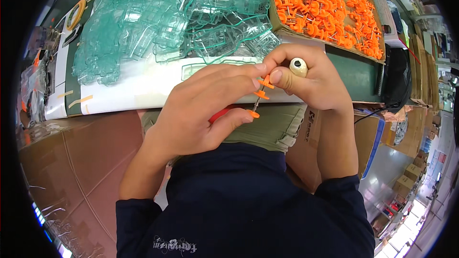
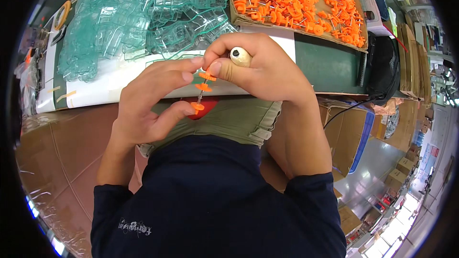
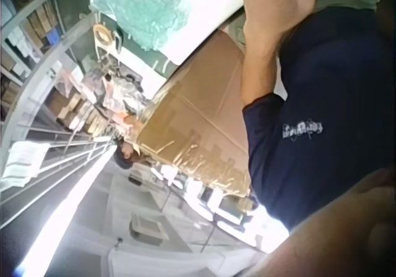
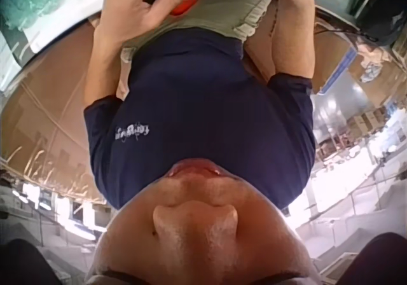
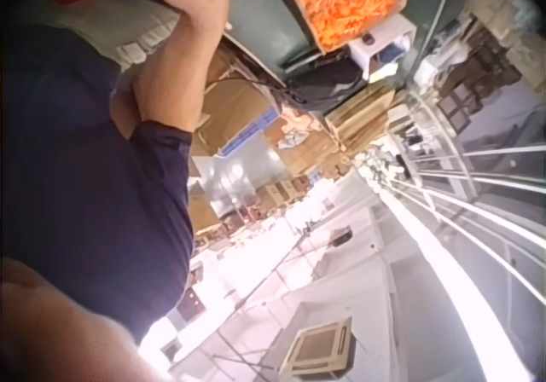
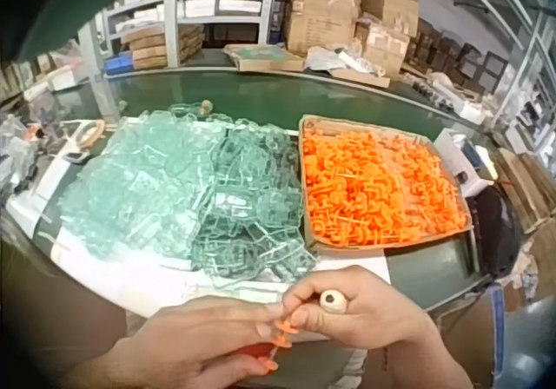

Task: The person assembles small plastic electronic components by inserting orange plastic pins into green plastic housings using a manual assembly tool.

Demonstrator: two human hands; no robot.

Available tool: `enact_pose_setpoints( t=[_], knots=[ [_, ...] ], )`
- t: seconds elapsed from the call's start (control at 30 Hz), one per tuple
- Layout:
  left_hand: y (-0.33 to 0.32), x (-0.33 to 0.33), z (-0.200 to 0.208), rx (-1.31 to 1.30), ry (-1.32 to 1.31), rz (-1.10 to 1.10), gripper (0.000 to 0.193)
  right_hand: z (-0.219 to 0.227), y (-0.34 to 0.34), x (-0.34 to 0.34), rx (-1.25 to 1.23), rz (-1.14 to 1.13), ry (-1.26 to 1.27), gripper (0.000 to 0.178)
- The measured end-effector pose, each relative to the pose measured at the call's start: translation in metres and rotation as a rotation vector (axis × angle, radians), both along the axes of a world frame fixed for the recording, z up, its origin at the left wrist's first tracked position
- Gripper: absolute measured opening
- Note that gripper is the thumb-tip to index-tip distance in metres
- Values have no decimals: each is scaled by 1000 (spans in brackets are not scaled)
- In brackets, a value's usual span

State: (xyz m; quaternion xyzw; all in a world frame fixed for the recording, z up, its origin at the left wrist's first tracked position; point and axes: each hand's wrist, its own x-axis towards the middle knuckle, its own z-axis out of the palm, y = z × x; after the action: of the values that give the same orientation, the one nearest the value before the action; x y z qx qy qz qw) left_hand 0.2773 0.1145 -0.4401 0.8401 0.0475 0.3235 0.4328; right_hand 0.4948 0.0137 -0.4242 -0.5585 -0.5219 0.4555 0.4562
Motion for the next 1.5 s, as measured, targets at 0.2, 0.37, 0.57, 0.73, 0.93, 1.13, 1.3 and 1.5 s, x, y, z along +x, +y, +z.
enact_pose_setpoints(
  t=[0.2, 0.37, 0.57, 0.73, 0.93, 1.13, 1.3, 1.5],
  knots=[
    [-4, -1, -20, 221, -96, 101, 42, 3, 3, -33, -162, -353, 175, 15],
    [-17, 1, -17, -83, -24, 181, 53, 7, -9, -28, 494, -506, 870, 38],
    [-20, 3, -26, -152, -65, 93, 60, 9, -6, -42, 689, -244, 837, 45],
    [-21, 3, -28, -164, -101, 107, 61, 7, -8, -38, 690, -159, 868, 45],
    [-23, 2, -28, -142, -114, 102, 62, 2, -8, -40, 723, -119, 869, 44],
    [-21, 2, -28, -96, -121, 113, 61, 0, -10, -39, 620, -31, 906, 44],
    [-16, 5, -33, 52, -50, 211, 60, -3, -10, -36, 622, -120, 945, 44],
    [-8, 8, -34, 317, 204, 294, 55, -7, -13, -36, 568, -199, 927, 44]
  ],
)
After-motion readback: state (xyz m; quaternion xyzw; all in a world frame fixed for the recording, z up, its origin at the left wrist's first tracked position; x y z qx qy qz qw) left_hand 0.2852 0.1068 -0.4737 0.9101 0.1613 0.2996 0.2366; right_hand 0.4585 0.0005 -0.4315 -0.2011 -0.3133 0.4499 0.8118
